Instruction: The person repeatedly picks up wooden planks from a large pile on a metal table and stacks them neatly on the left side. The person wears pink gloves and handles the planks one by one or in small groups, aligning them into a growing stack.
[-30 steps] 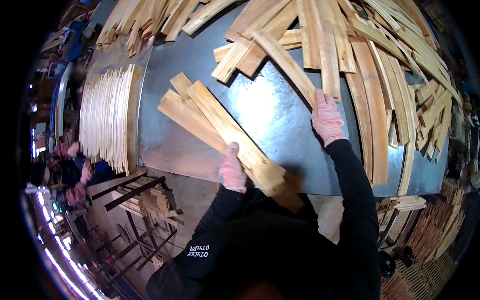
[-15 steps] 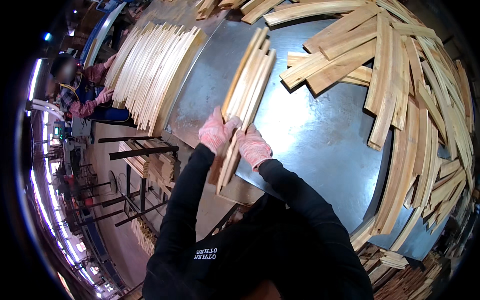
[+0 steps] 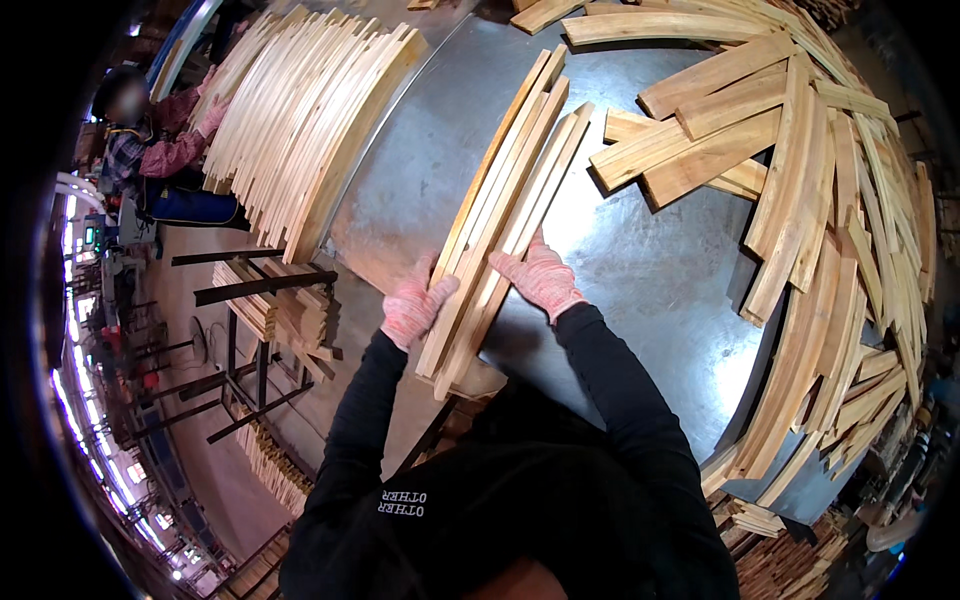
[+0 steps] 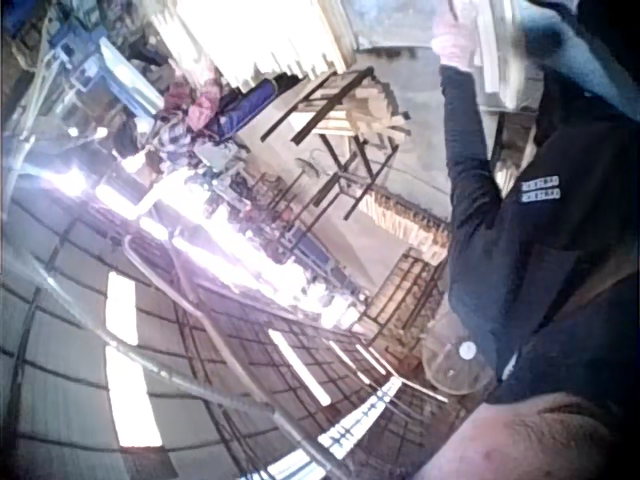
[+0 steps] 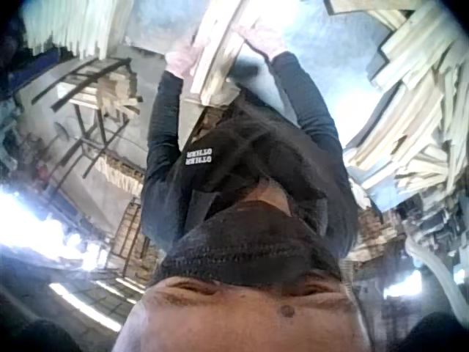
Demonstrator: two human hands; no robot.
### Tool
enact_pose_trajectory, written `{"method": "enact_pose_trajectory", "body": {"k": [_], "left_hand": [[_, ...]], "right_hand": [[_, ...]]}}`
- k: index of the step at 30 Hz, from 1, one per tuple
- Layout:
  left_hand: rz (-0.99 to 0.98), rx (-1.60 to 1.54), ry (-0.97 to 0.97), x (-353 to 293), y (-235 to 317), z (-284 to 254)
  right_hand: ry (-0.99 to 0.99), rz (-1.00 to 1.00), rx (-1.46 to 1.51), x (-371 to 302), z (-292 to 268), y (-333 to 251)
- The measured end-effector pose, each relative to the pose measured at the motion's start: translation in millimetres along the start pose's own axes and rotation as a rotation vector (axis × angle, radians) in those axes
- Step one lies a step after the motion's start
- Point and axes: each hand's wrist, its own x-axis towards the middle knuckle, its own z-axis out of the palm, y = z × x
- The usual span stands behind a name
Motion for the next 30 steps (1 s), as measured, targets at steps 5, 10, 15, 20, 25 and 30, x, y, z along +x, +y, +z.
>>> {"method": "enact_pose_trajectory", "body": {"k": [5, 10, 15, 20, 25, 30], "left_hand": [[-0.223, -0.162, -0.269, 11.6, 25.3, -41.9], [-0.036, 0.071, 0.144, -9.7, -4.6, -21.9], [-0.033, 0.406, 0.489, -61.7, 79.7, -31.7], [0.16, 0.372, 0.333, -77.1, 132.4, 52.5], [-0.04, 0.443, -0.057, -56.6, 123.6, 130.4], [0.046, 0.278, -0.151, -39.5, 107.7, 107.1]], "right_hand": [[0.006, 0.136, -0.101, -8.5, -17.9, -15.2], [0.046, 0.007, 0.266, -45.2, -49.3, -16.1], [0.184, -0.093, 0.599, -62.8, -90.1, -7.7], [0.296, 0.048, 0.28, -67.8, -123.8, -40.0], [0.268, -0.041, 0.181, -60.7, -111.4, -7.5], [0.143, -0.075, 0.469, -55.1, -114.9, 36.8]]}}
